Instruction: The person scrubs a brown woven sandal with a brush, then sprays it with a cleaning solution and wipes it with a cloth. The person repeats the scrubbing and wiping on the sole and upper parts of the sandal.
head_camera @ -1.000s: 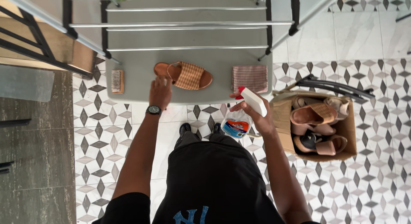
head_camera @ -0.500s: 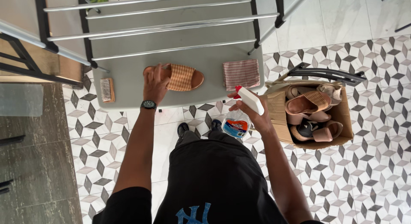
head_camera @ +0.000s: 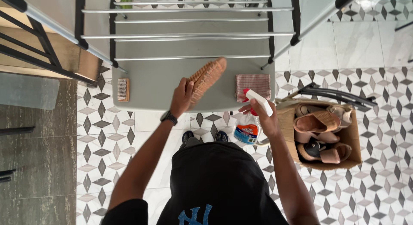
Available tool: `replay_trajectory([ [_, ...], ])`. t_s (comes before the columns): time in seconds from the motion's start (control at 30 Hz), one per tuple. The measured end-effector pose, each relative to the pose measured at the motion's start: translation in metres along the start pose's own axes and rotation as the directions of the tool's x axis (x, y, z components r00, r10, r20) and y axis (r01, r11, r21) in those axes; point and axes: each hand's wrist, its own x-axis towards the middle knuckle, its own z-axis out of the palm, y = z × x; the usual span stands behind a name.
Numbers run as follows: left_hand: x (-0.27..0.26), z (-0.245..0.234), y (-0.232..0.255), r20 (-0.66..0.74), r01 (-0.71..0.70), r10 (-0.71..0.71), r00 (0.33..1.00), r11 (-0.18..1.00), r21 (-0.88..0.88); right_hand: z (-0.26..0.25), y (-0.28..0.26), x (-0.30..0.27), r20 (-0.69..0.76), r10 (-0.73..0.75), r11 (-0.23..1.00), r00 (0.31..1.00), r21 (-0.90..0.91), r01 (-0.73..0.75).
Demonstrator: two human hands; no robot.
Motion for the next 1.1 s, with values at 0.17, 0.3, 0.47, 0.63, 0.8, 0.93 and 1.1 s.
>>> replay_trajectory([
  [0.17, -0.017, 0.011, 0.028, -0.105, -0.124, 0.081, 0.991, 0.846, -0.518, -0.003, -0.015, 0.018, 0.020, -0.047, 0.991, 0.999, -0.122, 0.050],
  [0.3, -0.034, -0.003, 0.077, -0.061, -0.058, 0.024, 0.998, 0.740, -0.670, -0.012, -0.047, 0.031, 0.132, -0.198, 0.955, 0.971, -0.197, 0.222],
  [0.47, -0.047, -0.017, 0.105, -0.097, -0.071, 0.012, 0.995, 0.766, -0.639, 0.006, -0.093, 0.048, -0.022, -0.047, 0.962, 0.999, -0.270, 0.039],
  [0.63, -0.061, -0.025, 0.119, -0.085, -0.124, 0.092, 0.992, 0.821, -0.558, 0.014, -0.114, 0.063, -0.028, -0.076, 0.963, 0.997, -0.261, 0.066],
  [0.8, -0.068, -0.019, 0.124, -0.117, -0.157, 0.109, 0.987, 0.787, -0.596, 0.015, -0.119, 0.064, -0.080, -0.068, 0.966, 0.994, -0.256, 0.045],
  [0.93, -0.070, -0.016, 0.124, -0.111, -0.087, 0.024, 0.994, 0.786, -0.612, 0.014, -0.116, 0.061, -0.062, -0.100, 0.973, 0.993, -0.216, 0.084],
  [1.1, -0.073, -0.013, 0.125, -0.113, -0.069, 0.001, 0.994, 0.794, -0.604, 0.014, -0.112, 0.061, -0.110, -0.090, 0.972, 0.990, -0.224, 0.063],
])
